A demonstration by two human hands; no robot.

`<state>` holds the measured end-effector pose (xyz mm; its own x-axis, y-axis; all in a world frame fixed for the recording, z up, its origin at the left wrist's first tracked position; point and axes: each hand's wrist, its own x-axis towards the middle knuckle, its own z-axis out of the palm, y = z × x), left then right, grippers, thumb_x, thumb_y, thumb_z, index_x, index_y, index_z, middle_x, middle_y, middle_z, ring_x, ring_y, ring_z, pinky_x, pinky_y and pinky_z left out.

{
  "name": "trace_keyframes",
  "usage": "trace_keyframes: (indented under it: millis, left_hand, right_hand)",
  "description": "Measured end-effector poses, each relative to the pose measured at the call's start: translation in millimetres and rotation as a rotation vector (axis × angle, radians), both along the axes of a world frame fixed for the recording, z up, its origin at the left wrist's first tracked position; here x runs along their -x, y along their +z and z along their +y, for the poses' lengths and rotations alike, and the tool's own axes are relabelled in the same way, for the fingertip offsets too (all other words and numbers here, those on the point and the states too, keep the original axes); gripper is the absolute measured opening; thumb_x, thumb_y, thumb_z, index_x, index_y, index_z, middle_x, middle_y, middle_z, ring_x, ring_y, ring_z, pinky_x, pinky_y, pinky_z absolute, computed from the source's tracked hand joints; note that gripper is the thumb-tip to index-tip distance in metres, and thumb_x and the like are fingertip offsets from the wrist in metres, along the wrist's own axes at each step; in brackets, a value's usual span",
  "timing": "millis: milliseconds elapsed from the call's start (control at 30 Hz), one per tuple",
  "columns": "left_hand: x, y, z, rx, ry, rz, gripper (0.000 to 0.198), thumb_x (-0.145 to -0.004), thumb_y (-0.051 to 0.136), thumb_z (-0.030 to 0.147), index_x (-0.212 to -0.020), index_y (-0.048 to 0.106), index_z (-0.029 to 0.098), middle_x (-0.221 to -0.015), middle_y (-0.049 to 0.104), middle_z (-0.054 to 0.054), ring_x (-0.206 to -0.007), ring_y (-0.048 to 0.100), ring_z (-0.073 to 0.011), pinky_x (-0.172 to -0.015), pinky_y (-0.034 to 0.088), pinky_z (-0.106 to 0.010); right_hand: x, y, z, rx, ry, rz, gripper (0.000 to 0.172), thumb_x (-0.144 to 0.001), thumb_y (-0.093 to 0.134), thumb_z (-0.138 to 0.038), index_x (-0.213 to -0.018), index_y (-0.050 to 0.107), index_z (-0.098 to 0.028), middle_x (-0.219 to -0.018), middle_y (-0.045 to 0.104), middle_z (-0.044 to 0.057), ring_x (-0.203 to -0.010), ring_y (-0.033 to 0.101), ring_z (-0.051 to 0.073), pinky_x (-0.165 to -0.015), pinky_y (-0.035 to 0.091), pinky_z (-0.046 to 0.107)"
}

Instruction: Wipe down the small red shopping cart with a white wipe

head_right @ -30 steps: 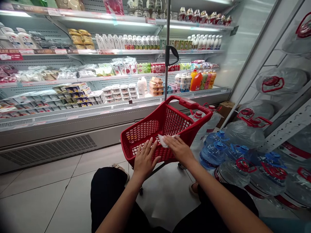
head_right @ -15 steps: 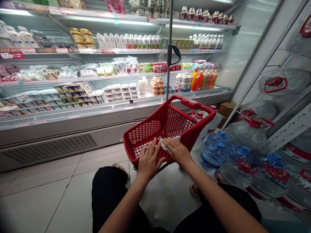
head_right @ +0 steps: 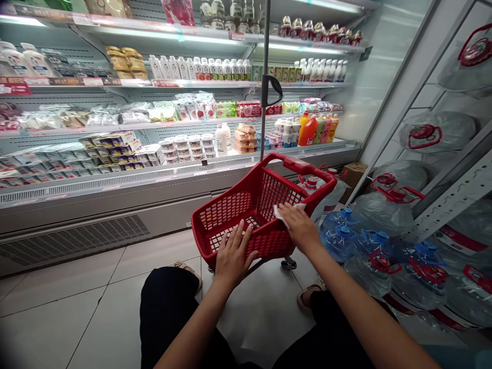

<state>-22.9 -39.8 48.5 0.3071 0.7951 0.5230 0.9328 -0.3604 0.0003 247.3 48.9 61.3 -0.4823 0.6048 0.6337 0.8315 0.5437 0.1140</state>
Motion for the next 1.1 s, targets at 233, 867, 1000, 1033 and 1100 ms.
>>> trace_keyframes:
  millis: [233,867,1000,1033,1100]
  left_hand:
    - [27,4.6,7,0.075,-0.091,0.009,0.072,-0.105,0.051,0.052,-0.167,0.028,0.024,-0.172,0.03,-0.008,-0.15,0.046,-0.0268,-0.122,0.042,-0.045]
    - [54,-3.6,8,0.066,0.002,-0.034,0.076,-0.108,0.047,0.045,-0.17,0.009,0.026,-0.169,0.036,-0.008,-0.15,0.046,-0.0259,-0.125,0.037,-0.049]
    - [55,-3.2,6,0.064,0.004,-0.031,0.076,-0.108,0.045,0.045,-0.17,0.006,0.025,-0.17,0.033,-0.009,-0.152,0.043,-0.026,-0.127,0.035,-0.049]
    - [54,-3.7,5,0.064,-0.005,-0.028,0.076,-0.109,0.044,0.044,-0.17,0.005,0.024,-0.17,0.033,-0.009,-0.153,0.042,-0.0257,-0.127,0.034,-0.049]
    - [49,-5.2,3,0.057,-0.032,-0.025,0.077,-0.109,0.044,0.043,-0.17,0.002,0.023,-0.17,0.033,-0.008,-0.155,0.039,-0.0256,-0.128,0.033,-0.048]
  right_hand:
    - [36,-15.2,-17,0.1,0.186,-0.058,0.077,-0.097,0.034,-0.005,-0.169,0.019,-0.026,-0.167,0.041,0.003,-0.156,0.034,0.02,-0.127,0.034,0.046]
    - [53,-22.6,-8,0.136,0.17,-0.058,0.084,-0.092,0.032,0.001,-0.169,0.016,-0.029,-0.167,0.041,0.0,-0.155,0.036,0.017,-0.127,0.035,0.045]
    - [-24,-8.2,29,0.043,-0.026,-0.016,0.078,-0.096,0.033,-0.004,-0.169,0.018,-0.027,-0.168,0.04,0.004,-0.156,0.035,0.021,-0.127,0.033,0.049]
    - [-37,-6.7,36,0.025,-0.052,-0.013,0.076,-0.097,0.033,-0.007,-0.169,0.019,-0.026,-0.168,0.038,0.005,-0.156,0.034,0.022,-0.128,0.032,0.049]
    - [-52,-6.1,46,0.007,-0.086,-0.003,0.072,-0.1,0.033,-0.01,-0.169,0.02,-0.025,-0.169,0.037,0.006,-0.157,0.032,0.023,-0.128,0.031,0.05]
